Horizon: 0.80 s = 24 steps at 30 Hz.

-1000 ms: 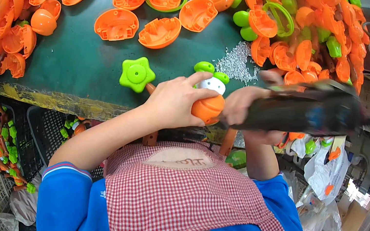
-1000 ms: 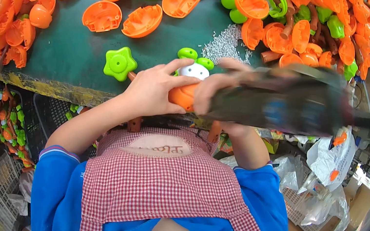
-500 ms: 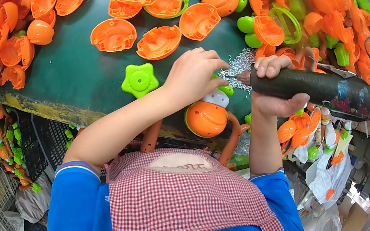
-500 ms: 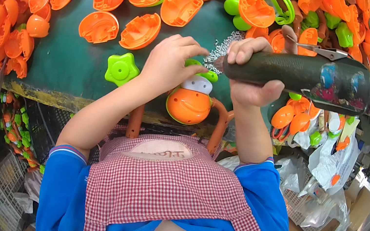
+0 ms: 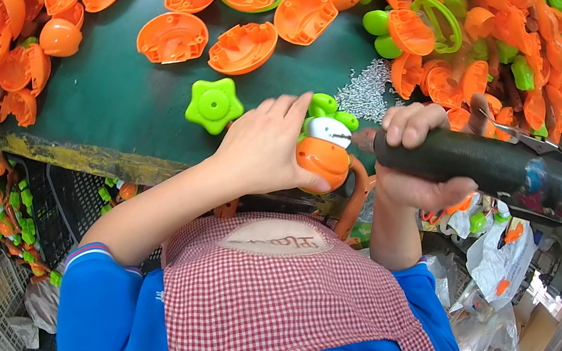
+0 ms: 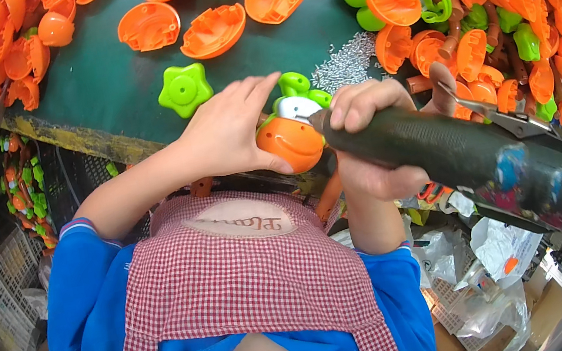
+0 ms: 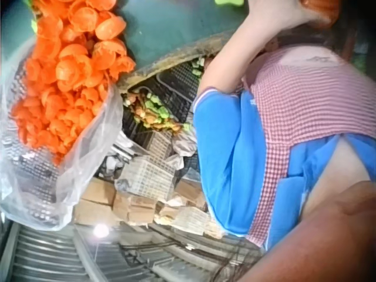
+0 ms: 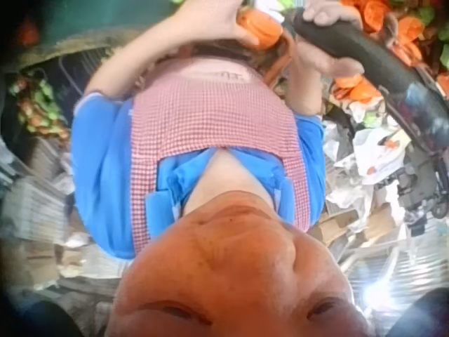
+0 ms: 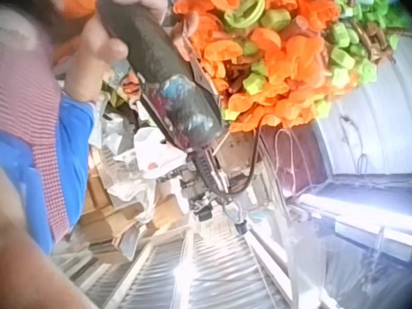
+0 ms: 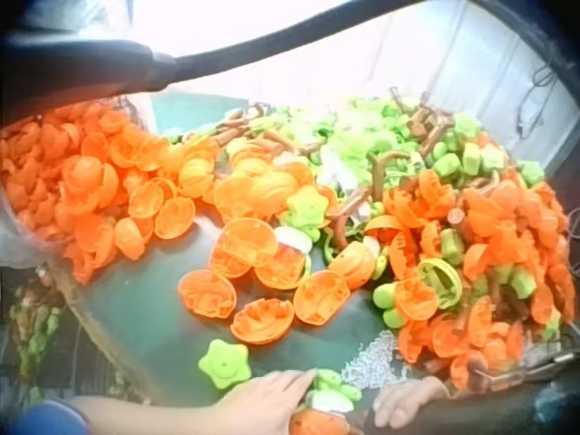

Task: The person assembles small plastic toys by joining orange and green halves, inserting screws, and tightening them with a power drill. The person repeatedly picks parts from piles on the table, aligns them, and secures them before placing the finished units aside.

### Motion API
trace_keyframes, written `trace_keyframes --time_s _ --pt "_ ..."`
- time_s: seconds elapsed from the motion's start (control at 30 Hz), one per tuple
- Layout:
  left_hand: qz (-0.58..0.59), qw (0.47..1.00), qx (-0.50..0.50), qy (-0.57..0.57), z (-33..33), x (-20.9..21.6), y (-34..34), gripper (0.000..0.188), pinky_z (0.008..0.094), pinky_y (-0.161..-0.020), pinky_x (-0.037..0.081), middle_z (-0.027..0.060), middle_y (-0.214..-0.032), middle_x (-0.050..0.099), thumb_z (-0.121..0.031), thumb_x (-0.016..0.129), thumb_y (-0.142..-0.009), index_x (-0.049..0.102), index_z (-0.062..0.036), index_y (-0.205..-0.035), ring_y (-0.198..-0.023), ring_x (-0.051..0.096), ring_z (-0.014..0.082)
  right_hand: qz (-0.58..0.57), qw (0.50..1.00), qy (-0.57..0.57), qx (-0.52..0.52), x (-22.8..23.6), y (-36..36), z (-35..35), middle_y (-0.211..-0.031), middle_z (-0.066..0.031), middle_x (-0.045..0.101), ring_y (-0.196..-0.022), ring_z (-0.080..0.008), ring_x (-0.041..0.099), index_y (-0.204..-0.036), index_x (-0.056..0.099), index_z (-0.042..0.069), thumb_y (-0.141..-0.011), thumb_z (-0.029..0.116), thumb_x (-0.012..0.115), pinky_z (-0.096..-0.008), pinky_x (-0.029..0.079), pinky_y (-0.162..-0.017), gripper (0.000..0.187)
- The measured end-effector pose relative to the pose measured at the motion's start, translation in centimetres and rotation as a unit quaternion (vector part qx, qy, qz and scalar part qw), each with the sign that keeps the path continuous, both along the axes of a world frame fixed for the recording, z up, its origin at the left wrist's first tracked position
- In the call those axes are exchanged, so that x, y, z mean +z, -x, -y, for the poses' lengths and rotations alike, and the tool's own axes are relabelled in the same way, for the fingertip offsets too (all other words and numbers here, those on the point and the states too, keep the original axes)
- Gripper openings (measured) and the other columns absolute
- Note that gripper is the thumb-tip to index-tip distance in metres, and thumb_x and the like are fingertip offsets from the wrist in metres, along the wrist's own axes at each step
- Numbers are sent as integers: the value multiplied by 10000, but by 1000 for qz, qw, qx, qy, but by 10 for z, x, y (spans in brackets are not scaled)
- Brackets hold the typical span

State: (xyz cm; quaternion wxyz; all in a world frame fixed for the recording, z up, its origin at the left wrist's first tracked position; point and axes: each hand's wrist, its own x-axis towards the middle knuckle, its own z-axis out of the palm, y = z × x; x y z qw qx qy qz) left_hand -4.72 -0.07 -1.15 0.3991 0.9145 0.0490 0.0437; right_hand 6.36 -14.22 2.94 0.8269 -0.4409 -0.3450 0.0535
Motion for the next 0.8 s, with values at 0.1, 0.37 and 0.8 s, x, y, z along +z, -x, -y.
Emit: trace_keyframes --time_s 0.1,0.37,0.8 --pt "-236 967 -96 26 -7 11 -8 964 439 -765 534 172 -981 688 -594 839 -544 558 -6 -1253 -911 668 345 -2 997 33 69 5 17 -3 -758 -101 586 -659 -197 580 -1428 187 52 -788 772 566 -336 497 -668 1035" --pt "-208 973 -99 31 -9 6 -7 912 426 -720 547 165 -885 707 -638 804 -551 608 -15 -1187 -816 691 334 -20 975 191 116 -2 36 -7 -776 -102 586 -674 -201 581 -1386 230 57 -773 722 623 -340 494 -686 986" --pt "-203 974 -97 32 -5 0 -6 809 422 -697 542 143 -874 707 -645 796 -559 624 -51 -1082 -806 692 319 -41 959 225 169 -7 31 -7 -798 -115 572 -673 -214 562 -1378 228 77 -771 596 733 -354 488 -657 945"
